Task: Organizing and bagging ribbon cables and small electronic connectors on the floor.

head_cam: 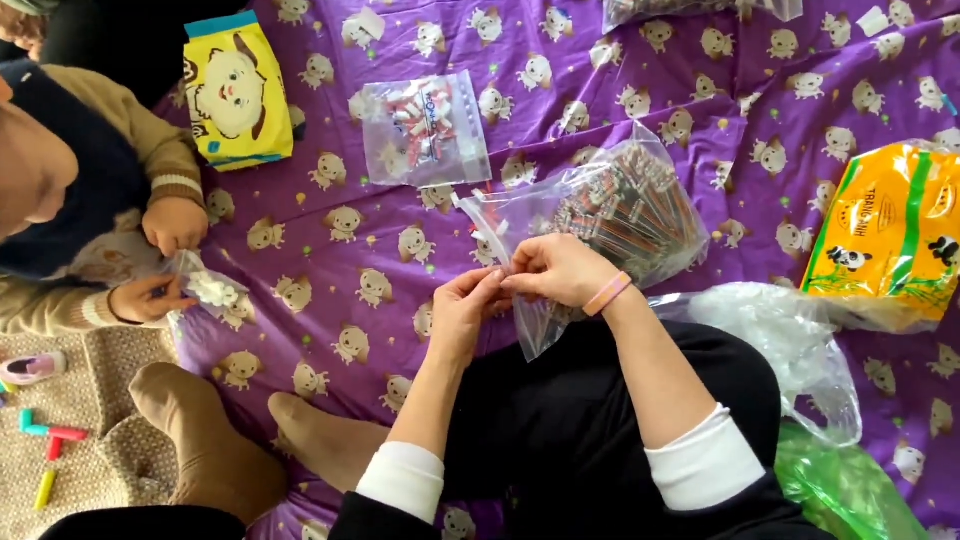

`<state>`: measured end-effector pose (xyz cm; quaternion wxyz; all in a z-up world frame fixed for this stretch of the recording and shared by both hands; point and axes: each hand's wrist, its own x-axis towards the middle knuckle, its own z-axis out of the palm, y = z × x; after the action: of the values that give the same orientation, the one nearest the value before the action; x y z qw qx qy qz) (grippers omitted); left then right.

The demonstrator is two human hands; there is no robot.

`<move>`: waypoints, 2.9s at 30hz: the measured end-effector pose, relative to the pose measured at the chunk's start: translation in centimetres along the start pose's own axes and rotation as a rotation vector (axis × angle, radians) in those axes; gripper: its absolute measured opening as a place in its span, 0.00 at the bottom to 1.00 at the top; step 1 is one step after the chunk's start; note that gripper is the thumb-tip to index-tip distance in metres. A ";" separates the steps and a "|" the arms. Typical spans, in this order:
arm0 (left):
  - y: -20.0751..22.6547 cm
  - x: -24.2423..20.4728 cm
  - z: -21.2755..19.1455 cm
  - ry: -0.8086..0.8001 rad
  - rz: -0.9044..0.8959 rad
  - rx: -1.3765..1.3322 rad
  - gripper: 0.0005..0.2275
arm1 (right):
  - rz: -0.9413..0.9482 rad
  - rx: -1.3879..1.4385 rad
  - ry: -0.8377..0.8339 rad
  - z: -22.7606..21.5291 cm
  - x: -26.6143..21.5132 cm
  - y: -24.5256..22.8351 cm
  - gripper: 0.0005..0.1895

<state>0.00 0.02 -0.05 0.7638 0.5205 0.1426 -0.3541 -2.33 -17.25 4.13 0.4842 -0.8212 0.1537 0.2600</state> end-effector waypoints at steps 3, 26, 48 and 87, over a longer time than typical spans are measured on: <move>0.3 -0.2 0.1 -0.004 0.013 0.029 0.12 | 0.009 0.043 -0.014 -0.1 -0.4 -0.9 0.05; 0.4 -0.4 0.5 0.002 0.026 0.037 0.11 | -0.036 -0.012 0.021 -0.8 -1.1 -2.0 0.05; -3.1 0.7 -0.3 0.030 -0.045 -0.152 0.08 | 0.010 0.083 -0.016 -0.6 -0.9 -2.1 0.11; 4.2 -1.9 2.0 0.289 0.289 1.007 0.10 | -0.364 0.462 0.342 -5.6 -5.0 -2.5 0.05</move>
<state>1.26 -0.12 4.84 0.4334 0.8798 -0.0140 -0.1949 -3.60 -20.89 11.03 0.6632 -0.7354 0.1384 -0.0141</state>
